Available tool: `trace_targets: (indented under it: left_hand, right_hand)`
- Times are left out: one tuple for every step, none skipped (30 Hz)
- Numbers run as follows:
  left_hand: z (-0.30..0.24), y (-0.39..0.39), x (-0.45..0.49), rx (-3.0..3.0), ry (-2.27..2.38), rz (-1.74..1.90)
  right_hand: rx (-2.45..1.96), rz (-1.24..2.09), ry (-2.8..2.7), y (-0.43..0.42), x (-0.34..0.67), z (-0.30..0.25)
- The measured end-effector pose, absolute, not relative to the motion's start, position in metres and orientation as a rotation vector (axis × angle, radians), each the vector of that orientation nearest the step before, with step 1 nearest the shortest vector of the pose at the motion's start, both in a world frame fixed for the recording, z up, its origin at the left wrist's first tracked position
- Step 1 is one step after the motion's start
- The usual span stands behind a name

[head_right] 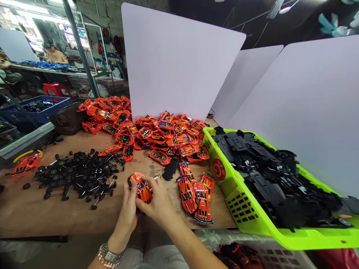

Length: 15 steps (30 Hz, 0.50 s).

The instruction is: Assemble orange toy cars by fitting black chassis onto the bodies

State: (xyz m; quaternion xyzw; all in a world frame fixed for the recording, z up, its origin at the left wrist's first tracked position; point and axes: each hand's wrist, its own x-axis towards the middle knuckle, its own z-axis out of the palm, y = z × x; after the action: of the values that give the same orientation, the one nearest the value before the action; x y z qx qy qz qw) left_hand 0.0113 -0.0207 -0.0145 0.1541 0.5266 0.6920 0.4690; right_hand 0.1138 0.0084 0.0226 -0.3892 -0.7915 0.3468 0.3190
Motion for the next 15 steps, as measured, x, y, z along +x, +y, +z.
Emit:
trace_targets:
  left_hand:
    - [-0.014, -0.022, 0.01, 0.387, 1.362, 1.683]
    - [-0.014, -0.023, 0.009, 0.397, 1.401, 1.66]
    - [-0.014, -0.025, 0.008, 0.412, 1.4, 1.635]
    - [-0.015, -0.027, 0.006, 0.437, 1.375, 1.617]
    - [-0.016, -0.029, 0.004, 0.46, 1.347, 1.598]
    - [-0.018, -0.031, 0.003, 0.478, 1.329, 1.58]
    - [-0.019, -0.033, 0.001, 0.498, 1.321, 1.562]
    - [-0.02, -0.035, 0.0, 0.526, 1.323, 1.548]
    - [-0.02, -0.036, 0.0, 0.565, 1.325, 1.54]
    - [-0.019, -0.037, 0.0, 0.612, 1.317, 1.534]
    - [-0.018, -0.037, 0.001, 0.66, 1.302, 1.528]
    - [-0.015, -0.038, 0.002, 0.702, 1.288, 1.523]
    - [-0.012, -0.039, 0.002, 0.733, 1.278, 1.513]
    - [-0.009, -0.04, 0.003, 0.753, 1.273, 1.502]
    - [-0.007, -0.041, 0.004, 0.765, 1.275, 1.49]
  right_hand:
    - [-1.034, 0.884, -2.086, 0.004, 0.114, 0.024]
    - [-1.036, 0.867, -2.098, 0.0, 0.116, 0.025]
    - [-1.03, 0.866, -2.117, -0.003, 0.118, 0.028]
    - [-1.018, 0.883, -2.139, -0.005, 0.12, 0.03]
    - [-1.006, 0.91, -2.156, -0.005, 0.123, 0.033]
    - [-0.998, 0.94, -2.158, -0.002, 0.126, 0.035]
    - [-1.001, 0.965, -2.135, 0.003, 0.128, 0.037]
    - [-1.009, 0.987, -2.088, 0.01, 0.13, 0.038]
    - [-1.013, 1.024, -2.034, 0.018, 0.131, 0.037]
    - [-1.001, 1.099, -1.987, 0.028, 0.131, 0.036]
    - [-0.969, 1.22, -1.949, 0.037, 0.131, 0.034]
    - [-0.919, 1.369, -1.914, 0.045, 0.131, 0.031]
    - [-0.859, 1.519, -1.878, 0.051, 0.13, 0.028]
    - [-0.8, 1.638, -1.84, 0.055, 0.13, 0.025]
    - [-0.757, 1.708, -1.797, 0.056, 0.13, 0.021]
